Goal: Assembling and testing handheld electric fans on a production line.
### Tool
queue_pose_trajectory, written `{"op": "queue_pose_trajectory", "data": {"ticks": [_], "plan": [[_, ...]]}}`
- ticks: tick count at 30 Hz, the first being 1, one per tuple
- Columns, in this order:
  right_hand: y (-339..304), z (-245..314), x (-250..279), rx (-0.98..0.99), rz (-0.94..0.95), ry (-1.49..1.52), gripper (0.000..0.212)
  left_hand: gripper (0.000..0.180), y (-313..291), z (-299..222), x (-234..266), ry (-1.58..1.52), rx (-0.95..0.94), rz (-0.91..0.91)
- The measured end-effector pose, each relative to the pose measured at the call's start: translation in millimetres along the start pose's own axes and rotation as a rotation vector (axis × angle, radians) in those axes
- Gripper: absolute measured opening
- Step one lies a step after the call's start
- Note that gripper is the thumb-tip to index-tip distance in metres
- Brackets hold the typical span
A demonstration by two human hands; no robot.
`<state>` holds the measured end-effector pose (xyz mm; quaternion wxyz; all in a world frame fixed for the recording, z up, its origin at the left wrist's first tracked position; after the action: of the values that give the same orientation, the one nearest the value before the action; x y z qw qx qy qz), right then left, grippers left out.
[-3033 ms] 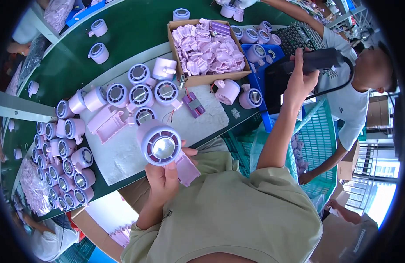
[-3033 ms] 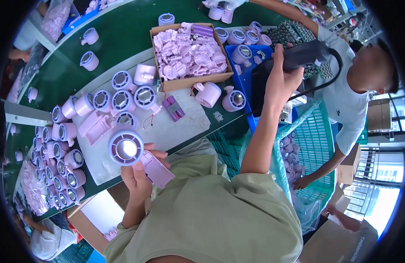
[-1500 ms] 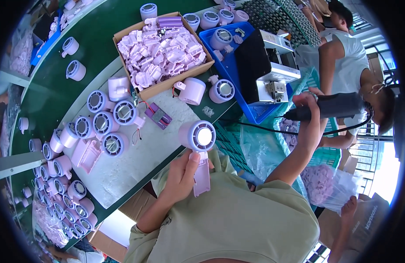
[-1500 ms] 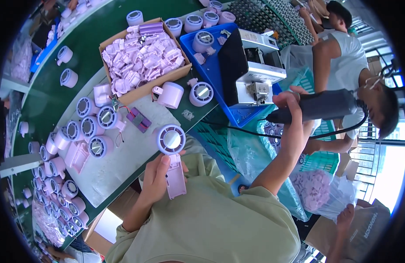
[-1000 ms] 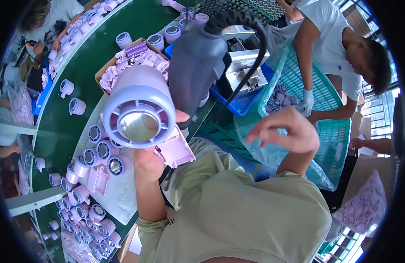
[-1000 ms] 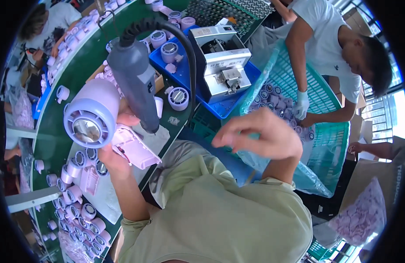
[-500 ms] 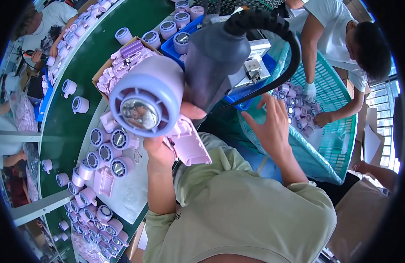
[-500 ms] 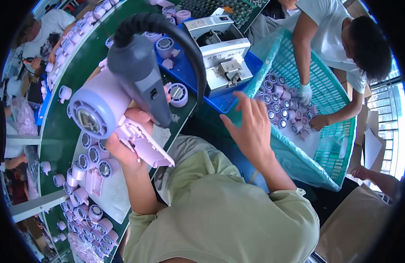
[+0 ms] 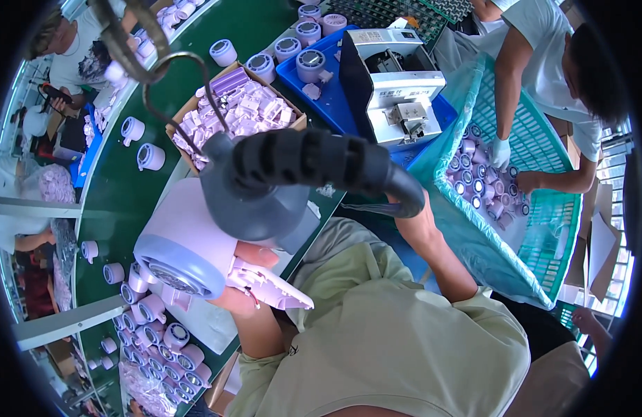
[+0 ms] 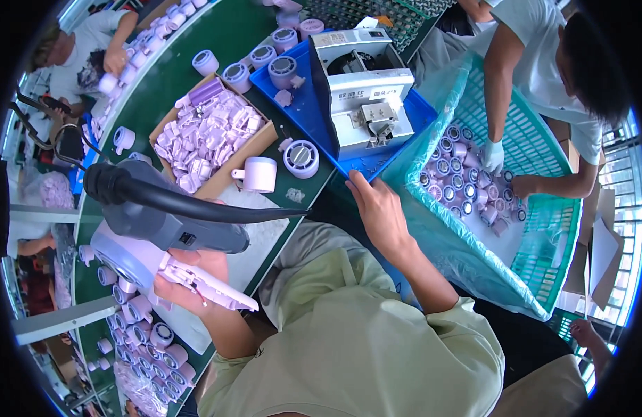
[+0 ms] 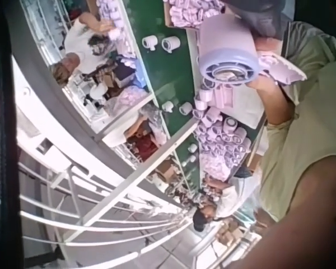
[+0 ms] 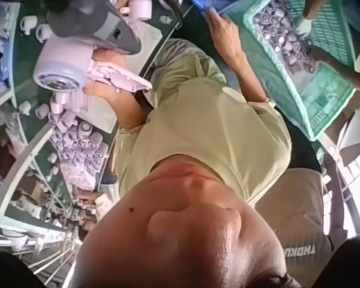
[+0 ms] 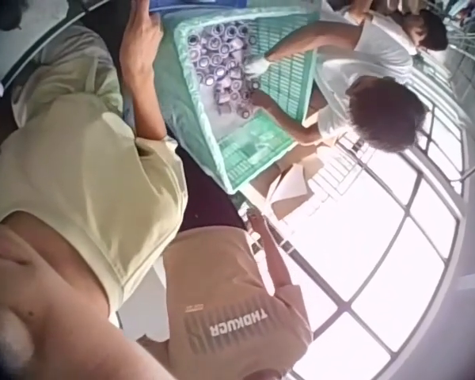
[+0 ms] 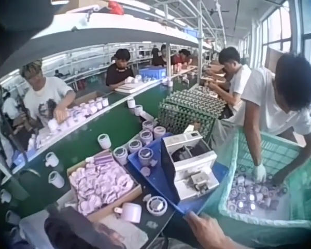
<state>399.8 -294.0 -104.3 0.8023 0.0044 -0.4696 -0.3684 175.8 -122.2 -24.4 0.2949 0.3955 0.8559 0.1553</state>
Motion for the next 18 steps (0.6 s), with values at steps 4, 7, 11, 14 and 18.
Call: {"op": "queue_pose_trajectory", "data": {"ticks": [4, 7, 11, 14, 18], "plan": [[14, 4, 0, 0.064, 0.04, 0.018, 0.014, 0.058, 3, -9, -3, 0.031, 0.005, 0.001], [24, 5, 0, 0.089, 0.09, -0.003, 0.014, 0.062, 2, -4, -10, 0.037, -0.031, -0.078], [30, 4, -4, 0.032, 0.189, -0.093, 0.019, 0.071, 18, 12, -21, -0.01, -0.046, -0.168], [37, 9, -9, 0.04, 0.313, -0.106, 0.027, 0.065, 14, 8, -17, -0.008, 0.01, -0.14], [40, 17, 15, 0.109, 0.326, -0.01, 0.035, 0.06, 10, 2, -15, -0.012, 0.065, -0.125]]}}
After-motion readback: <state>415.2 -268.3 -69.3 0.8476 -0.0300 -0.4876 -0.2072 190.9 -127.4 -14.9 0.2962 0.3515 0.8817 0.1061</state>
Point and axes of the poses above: each hand's wrist, its own y-axis towards the middle knuckle, its own x-axis out of the back of the hand, z = x × y, the point moved 1 cm from there along y, towards the middle knuckle, and after that the axes turned 3 degrees about -y, right-handed, at the moved point
